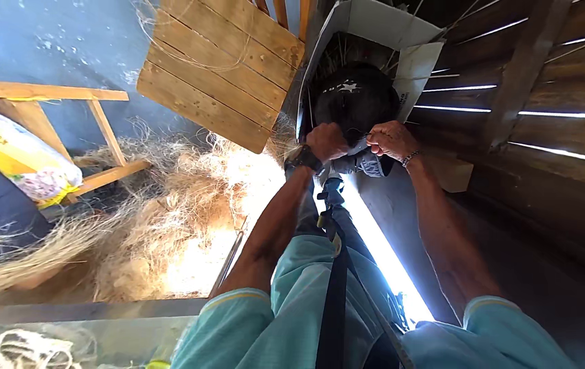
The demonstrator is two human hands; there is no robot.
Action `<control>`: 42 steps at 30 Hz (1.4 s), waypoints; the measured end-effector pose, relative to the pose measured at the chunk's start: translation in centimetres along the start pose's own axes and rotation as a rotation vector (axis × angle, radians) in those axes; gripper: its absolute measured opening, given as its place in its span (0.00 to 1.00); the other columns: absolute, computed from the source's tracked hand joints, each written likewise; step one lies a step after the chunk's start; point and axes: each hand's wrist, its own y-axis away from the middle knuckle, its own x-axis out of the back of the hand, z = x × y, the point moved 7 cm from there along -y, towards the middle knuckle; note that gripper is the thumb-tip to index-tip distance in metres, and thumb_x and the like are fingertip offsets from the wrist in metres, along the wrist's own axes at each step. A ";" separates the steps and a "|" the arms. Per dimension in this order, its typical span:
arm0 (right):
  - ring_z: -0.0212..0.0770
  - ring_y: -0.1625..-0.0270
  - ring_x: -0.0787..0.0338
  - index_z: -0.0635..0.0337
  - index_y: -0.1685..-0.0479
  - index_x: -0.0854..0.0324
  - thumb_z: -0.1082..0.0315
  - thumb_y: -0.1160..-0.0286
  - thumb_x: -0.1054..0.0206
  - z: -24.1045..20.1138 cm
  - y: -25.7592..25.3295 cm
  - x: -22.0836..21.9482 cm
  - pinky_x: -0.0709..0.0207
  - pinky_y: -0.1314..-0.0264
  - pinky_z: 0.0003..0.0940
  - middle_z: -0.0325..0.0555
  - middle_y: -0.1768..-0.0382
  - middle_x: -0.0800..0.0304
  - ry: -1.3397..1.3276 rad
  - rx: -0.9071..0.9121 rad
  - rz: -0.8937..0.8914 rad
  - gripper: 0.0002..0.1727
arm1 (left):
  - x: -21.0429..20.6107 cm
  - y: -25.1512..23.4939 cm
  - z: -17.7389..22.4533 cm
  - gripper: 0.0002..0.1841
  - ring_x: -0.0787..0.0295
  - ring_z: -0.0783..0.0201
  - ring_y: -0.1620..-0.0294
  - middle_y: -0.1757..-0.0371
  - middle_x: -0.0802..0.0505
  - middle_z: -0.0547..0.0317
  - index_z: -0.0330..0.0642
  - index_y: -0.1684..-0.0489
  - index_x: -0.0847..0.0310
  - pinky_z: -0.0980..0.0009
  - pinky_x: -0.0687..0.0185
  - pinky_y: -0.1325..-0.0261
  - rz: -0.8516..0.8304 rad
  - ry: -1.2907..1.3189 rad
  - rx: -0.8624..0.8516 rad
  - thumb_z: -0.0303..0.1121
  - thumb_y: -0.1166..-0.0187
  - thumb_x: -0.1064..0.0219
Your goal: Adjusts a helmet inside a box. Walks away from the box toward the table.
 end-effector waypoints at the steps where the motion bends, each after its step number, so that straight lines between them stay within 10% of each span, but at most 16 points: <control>1: 0.40 0.69 0.11 0.67 0.58 0.14 0.65 0.13 0.42 -0.2 -0.1 0.0 0.14 0.58 0.42 0.51 0.67 0.09 0.043 0.004 -0.008 0.15 | 0.2 0.3 1.5 0.21 0.09 0.38 0.46 0.52 0.08 0.39 0.37 0.61 0.13 0.34 0.17 0.54 0.001 0.012 0.022 0.50 0.30 0.31; 10: 0.49 0.63 0.07 0.66 0.57 0.12 0.66 0.14 0.44 -1.3 -0.6 -0.8 0.14 0.50 0.53 0.56 0.64 0.08 0.212 0.072 -0.023 0.16 | -1.2 -1.1 3.6 0.29 0.09 0.44 0.44 0.50 0.07 0.43 0.40 0.55 0.12 0.39 0.17 0.50 0.004 0.068 0.026 0.62 0.27 0.34; 21: 0.58 0.64 0.10 0.63 0.60 0.14 0.58 0.14 0.39 2.1 -0.1 -1.5 0.19 0.56 0.64 0.60 0.65 0.10 0.245 -0.045 0.055 0.17 | -3.7 -0.3 -7.0 0.27 0.07 0.44 0.52 0.55 0.07 0.38 0.32 0.49 0.13 0.41 0.16 0.42 0.031 0.578 -0.016 0.50 0.08 0.48; 32: 0.57 0.48 0.06 0.65 0.45 0.14 0.58 0.12 0.42 3.7 -2.6 -3.9 0.19 0.36 0.59 0.62 0.49 0.07 0.282 -0.287 0.065 0.19 | -10.3 21.1 -36.4 0.26 0.14 0.34 0.33 0.41 0.10 0.28 0.28 0.41 0.16 0.35 0.25 0.30 0.031 0.402 0.661 0.48 0.12 0.43; 42: 0.59 0.29 0.15 0.61 0.37 0.15 0.54 0.20 0.34 1.0 -1.7 -4.9 0.27 0.27 0.63 0.61 0.37 0.11 0.537 -0.401 0.126 0.22 | -17.1 40.1 -43.5 0.27 0.26 0.36 0.21 0.33 0.11 0.37 0.36 0.41 0.13 0.30 0.61 0.12 -0.086 -0.062 1.058 0.53 0.19 0.36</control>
